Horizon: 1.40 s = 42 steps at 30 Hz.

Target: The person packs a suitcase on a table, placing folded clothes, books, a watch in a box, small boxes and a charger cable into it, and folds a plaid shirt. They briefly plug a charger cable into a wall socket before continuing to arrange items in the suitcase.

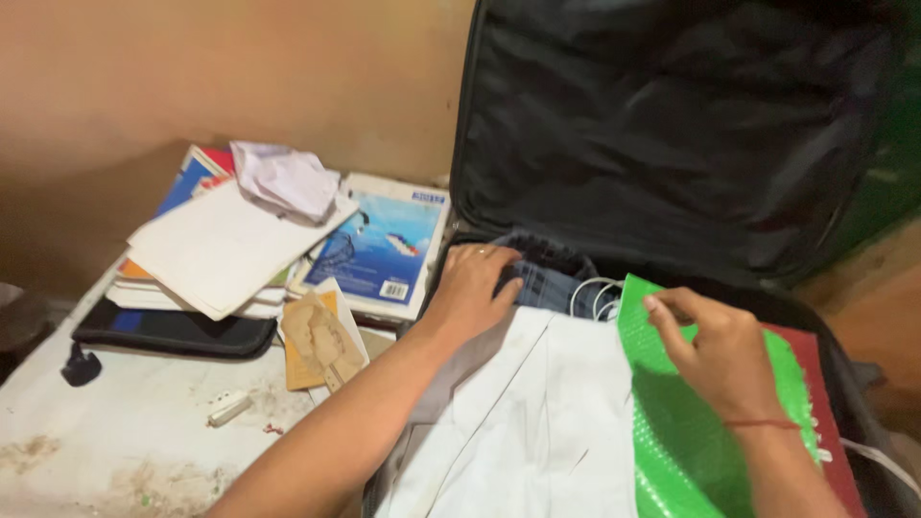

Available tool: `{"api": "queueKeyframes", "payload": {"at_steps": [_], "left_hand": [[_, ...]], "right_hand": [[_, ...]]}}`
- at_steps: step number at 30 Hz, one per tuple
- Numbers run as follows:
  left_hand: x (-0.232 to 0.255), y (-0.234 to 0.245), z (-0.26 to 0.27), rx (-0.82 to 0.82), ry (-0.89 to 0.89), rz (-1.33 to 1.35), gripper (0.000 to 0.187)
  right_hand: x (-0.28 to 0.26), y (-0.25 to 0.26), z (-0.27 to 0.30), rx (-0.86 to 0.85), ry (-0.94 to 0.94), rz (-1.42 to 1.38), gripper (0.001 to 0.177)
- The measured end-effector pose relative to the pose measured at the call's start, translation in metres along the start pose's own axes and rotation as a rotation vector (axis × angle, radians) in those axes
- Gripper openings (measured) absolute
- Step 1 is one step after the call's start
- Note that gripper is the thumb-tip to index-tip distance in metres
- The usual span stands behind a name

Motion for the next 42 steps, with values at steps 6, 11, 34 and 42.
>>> {"api": "queueKeyframes", "payload": {"at_steps": [6,11,34,42], "left_hand": [[0.004,-0.012,0.003,-0.085,-0.037,0.062,0.017],[0.009,-0.009,-0.002,-0.184,-0.029,0.181,0.017],[0.008,-0.008,0.003,-0.48,-0.041,-0.063,0.073],[0.013,0.005,0.002,-0.318,0.115,0.096,0.053]], "right_hand": [[0.022,-0.017,0.001,-0.085,-0.014,0.235,0.024],[0.037,-0.016,-0.004,-0.111,-0.055,0.184,0.024],[0.018,-0.06,-0.003,-0.392,0.257,-0.252,0.065],[0.026,-0.055,-0.008,-0.532,-0.106,-0.707,0.037]]}}
Point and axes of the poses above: each hand's wrist, its own z-axis away from the middle knuckle, its own y-axis out of the back of the hand, x = y × z, the point moved 3 cm from there along -z, towards the middle knuckle, and after that the axes turned 6 degrees about -x, right-handed, at the moved point
